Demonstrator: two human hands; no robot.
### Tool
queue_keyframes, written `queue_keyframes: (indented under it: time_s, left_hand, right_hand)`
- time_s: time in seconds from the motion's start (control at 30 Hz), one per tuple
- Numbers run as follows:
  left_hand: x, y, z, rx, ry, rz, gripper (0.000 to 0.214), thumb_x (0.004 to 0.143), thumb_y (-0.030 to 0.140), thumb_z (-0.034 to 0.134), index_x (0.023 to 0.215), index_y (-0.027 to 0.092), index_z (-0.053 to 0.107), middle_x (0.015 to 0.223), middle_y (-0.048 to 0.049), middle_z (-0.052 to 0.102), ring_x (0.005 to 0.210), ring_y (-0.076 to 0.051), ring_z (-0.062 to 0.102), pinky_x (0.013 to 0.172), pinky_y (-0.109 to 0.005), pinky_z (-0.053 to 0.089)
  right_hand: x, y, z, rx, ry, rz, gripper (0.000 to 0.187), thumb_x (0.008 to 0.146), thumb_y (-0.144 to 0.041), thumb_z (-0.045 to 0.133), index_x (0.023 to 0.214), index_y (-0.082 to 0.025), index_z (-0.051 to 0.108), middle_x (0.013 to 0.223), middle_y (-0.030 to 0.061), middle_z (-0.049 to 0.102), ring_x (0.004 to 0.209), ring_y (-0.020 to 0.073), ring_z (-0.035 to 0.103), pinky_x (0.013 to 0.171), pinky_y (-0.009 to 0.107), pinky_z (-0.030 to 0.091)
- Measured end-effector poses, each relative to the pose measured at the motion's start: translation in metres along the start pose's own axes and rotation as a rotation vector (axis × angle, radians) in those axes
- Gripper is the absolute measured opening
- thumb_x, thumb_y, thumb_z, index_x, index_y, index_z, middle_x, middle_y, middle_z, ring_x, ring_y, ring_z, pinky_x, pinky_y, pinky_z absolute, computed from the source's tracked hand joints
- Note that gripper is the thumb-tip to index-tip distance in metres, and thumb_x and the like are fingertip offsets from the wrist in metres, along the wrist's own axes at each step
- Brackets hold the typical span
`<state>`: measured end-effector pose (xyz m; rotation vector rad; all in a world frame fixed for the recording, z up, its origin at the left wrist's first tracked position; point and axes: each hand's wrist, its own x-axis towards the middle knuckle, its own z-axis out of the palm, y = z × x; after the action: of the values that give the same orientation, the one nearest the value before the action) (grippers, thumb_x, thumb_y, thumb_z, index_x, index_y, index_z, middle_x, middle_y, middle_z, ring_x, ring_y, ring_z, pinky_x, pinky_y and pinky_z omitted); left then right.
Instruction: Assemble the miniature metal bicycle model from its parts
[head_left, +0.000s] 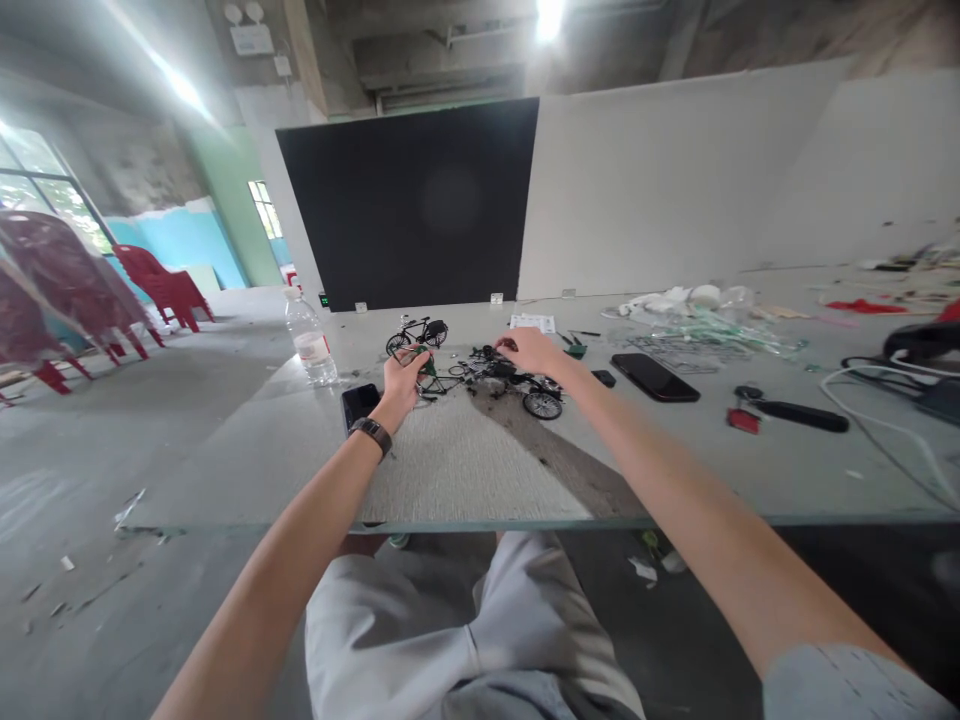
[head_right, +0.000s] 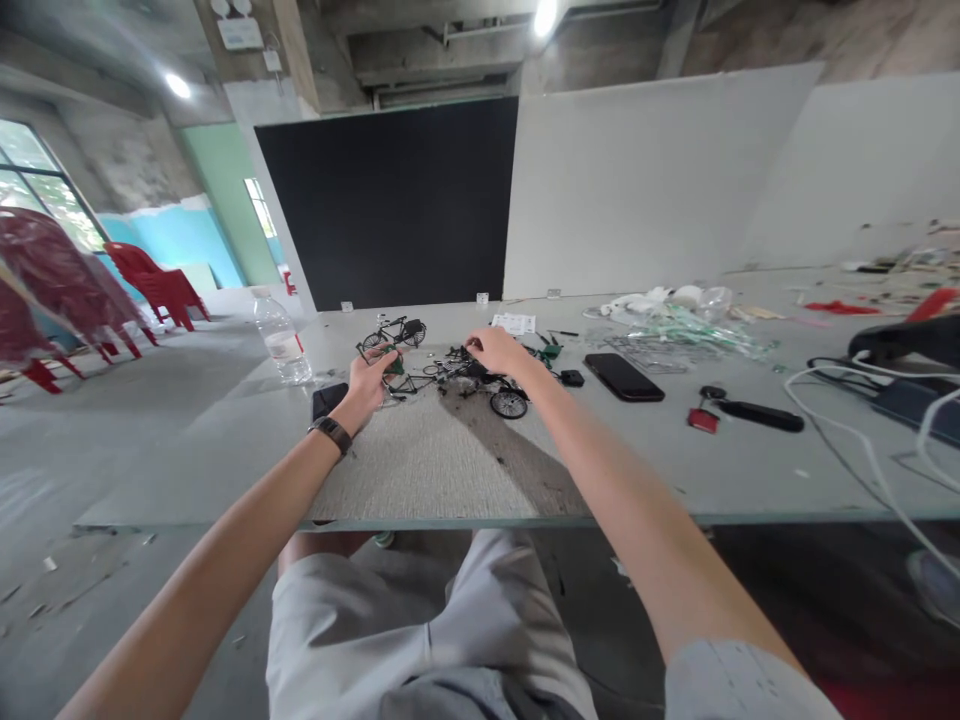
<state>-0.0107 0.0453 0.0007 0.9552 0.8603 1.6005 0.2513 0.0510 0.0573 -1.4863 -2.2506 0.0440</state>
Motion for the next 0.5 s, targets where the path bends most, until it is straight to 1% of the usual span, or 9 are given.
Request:
queue_keyframes:
  time_s: [0.13,0.2,0.27,0.4,0.5]
  left_hand:
    - [0.002,0.000,-0.001,0.023,0.027,-0.006,0.041,0.067,0.024,0.084,0.100,0.016,0.062,0.088,-0.0070,0.074,0.072,-0.015,0.068,0.055,-0.022,0.043]
    - [0.001,-0.001,0.000,0.021,0.026,-0.007,0.043,0.065,0.026,0.085,0.099,0.016,0.062,0.086,-0.0059,0.074,0.071,-0.015,0.067,0.056,-0.023,0.043]
    - [0.000,-0.001,0.001,0.018,0.022,-0.007,0.044,0.063,0.026,0.086,0.099,0.016,0.063,0.085,-0.0053,0.074,0.070,-0.015,0.067,0.056,-0.023,0.043]
    - [0.000,-0.002,0.000,0.016,0.011,-0.006,0.041,0.065,0.025,0.084,0.100,0.016,0.065,0.089,-0.0066,0.075,0.074,-0.015,0.068,0.055,-0.021,0.043]
    - [0.001,-0.005,-0.001,0.035,0.010,-0.013,0.040,0.065,0.025,0.085,0.100,0.016,0.067,0.090,-0.0087,0.076,0.075,-0.016,0.069,0.056,-0.022,0.044]
  right_hand:
    - [0.000,0.019,-0.015,-0.053,0.036,0.041,0.020,0.092,-0.019,0.057,0.101,-0.018,0.075,0.100,0.0119,0.075,0.087,0.0236,0.067,0.082,0.037,0.050]
    - [0.000,0.028,-0.021,-0.072,0.024,0.064,0.019,0.091,-0.018,0.059,0.100,-0.017,0.075,0.099,0.0118,0.075,0.086,0.0233,0.067,0.082,0.036,0.049]
    - [-0.001,0.035,-0.025,-0.087,-0.014,0.086,0.015,0.088,-0.018,0.064,0.097,-0.016,0.076,0.096,0.0120,0.075,0.082,0.0230,0.067,0.081,0.036,0.050]
    - [-0.004,0.041,-0.023,-0.104,-0.113,0.099,0.010,0.082,-0.019,0.072,0.090,-0.019,0.078,0.091,0.0101,0.076,0.078,0.0222,0.068,0.077,0.034,0.051]
    - [-0.008,0.040,-0.013,-0.111,-0.126,0.110,0.013,0.085,-0.020,0.068,0.095,-0.019,0.078,0.094,0.0105,0.077,0.077,0.0218,0.069,0.071,0.032,0.052]
